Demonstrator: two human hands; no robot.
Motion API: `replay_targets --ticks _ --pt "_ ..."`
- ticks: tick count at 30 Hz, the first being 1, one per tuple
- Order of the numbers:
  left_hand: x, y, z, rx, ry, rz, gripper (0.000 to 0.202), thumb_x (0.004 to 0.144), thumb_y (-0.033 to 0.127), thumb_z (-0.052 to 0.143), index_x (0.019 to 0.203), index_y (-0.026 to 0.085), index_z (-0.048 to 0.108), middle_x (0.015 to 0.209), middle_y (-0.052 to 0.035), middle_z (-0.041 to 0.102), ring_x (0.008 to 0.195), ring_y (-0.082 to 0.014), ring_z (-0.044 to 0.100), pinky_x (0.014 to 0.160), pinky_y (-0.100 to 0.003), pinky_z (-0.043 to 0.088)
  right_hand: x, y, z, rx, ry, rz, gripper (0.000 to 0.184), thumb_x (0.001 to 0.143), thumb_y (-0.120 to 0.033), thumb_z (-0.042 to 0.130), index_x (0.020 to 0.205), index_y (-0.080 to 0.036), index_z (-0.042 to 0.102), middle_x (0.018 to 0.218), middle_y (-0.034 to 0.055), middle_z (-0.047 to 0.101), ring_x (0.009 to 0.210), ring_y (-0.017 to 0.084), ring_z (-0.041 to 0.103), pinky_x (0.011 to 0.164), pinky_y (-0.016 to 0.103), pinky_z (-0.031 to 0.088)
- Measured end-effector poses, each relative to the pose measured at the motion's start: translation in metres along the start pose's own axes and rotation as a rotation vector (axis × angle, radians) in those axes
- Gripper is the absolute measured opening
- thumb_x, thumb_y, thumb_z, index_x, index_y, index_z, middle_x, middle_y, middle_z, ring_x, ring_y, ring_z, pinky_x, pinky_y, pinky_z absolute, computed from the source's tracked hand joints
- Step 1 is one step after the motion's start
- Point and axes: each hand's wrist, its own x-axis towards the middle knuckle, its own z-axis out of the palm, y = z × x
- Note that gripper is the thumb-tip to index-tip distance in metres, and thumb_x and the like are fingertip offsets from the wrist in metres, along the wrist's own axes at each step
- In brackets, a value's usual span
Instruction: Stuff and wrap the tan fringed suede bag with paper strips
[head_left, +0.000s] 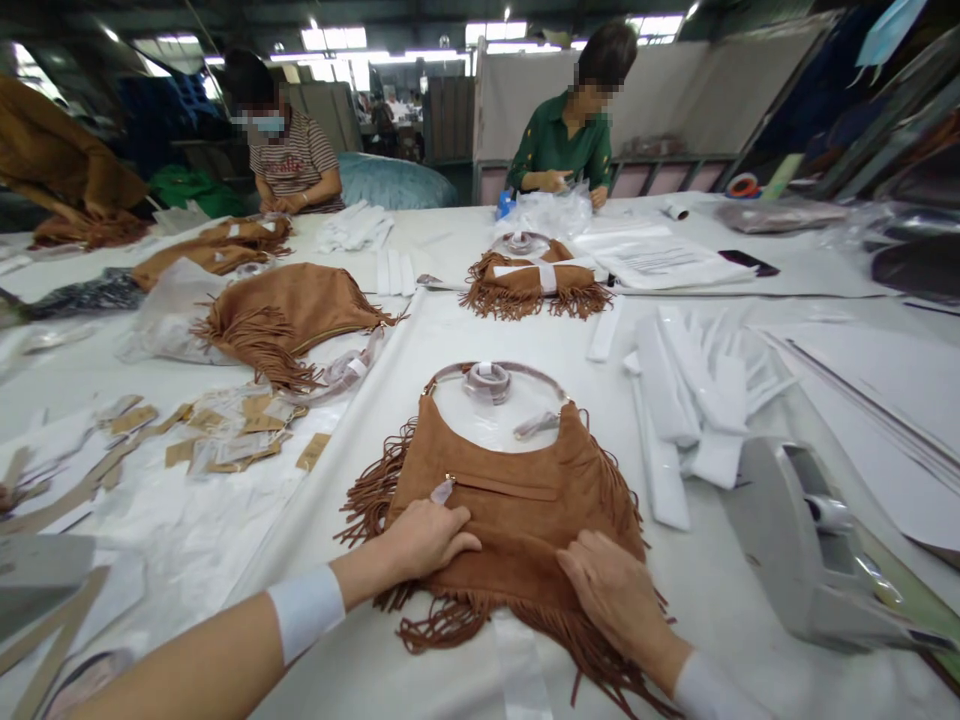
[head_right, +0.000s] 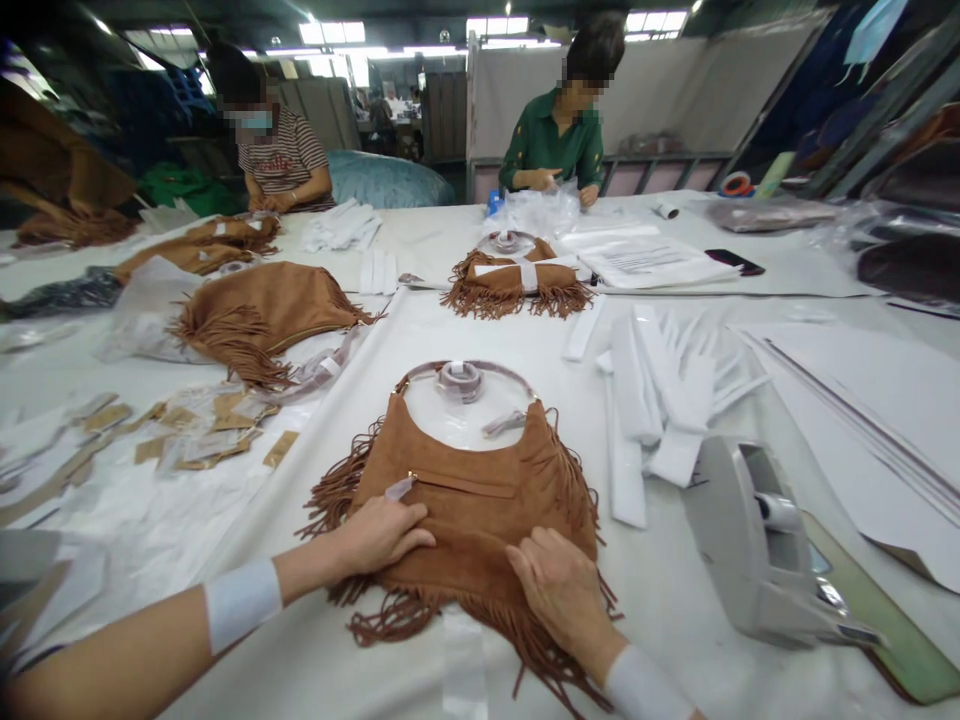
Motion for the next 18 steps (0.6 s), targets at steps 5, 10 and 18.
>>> replay_targets --ticks 5,10,18 --pt "0.017 -0.001 -0.003 0.009 -0.076 0.025 0.053 0.095 0.055 0.028 0.095 0.016 0.064 0.084 -0.0147 0.069 0.088 -0.0310 0.068 0.078 -0.043 0.053 -0.001 0.001 -0.001 -0.073 0.075 0.044 0.044 0.100 -0.034 0.033 0.062 -0.021 0.053 0.063 0.0038 0.054 0.062 0.018 0.045 0.064 0.033 0.029" --pt "0.019 0.004 0.005 0.040 -0.073 -0.078 0.054 0.093 0.058 0.030 0.103 0.016 0.063 0.107 -0.0216 0.064 0.082 -0.0325 0.069 0.074 -0.047 0.054 0.001 0.006 0.008 -0.042 0.038 0.040 0.043 0.099 -0.035 0.037 0.062 -0.022 0.055 0.058 0.0026 0.057 0.059 0.017 0.049 0.063 0.033 0.030" --pt "0.015 0.006 0.010 0.043 0.036 -0.105 0.051 0.092 0.060 0.034 0.098 0.018 0.063 0.100 -0.0132 0.063 0.093 -0.0275 0.063 0.077 -0.040 0.052 0.001 -0.005 0.013 -0.011 0.133 0.280 0.033 0.097 -0.043 0.040 0.083 -0.021 0.059 0.066 0.0026 0.059 0.064 0.018 0.054 0.063 0.031 0.033"
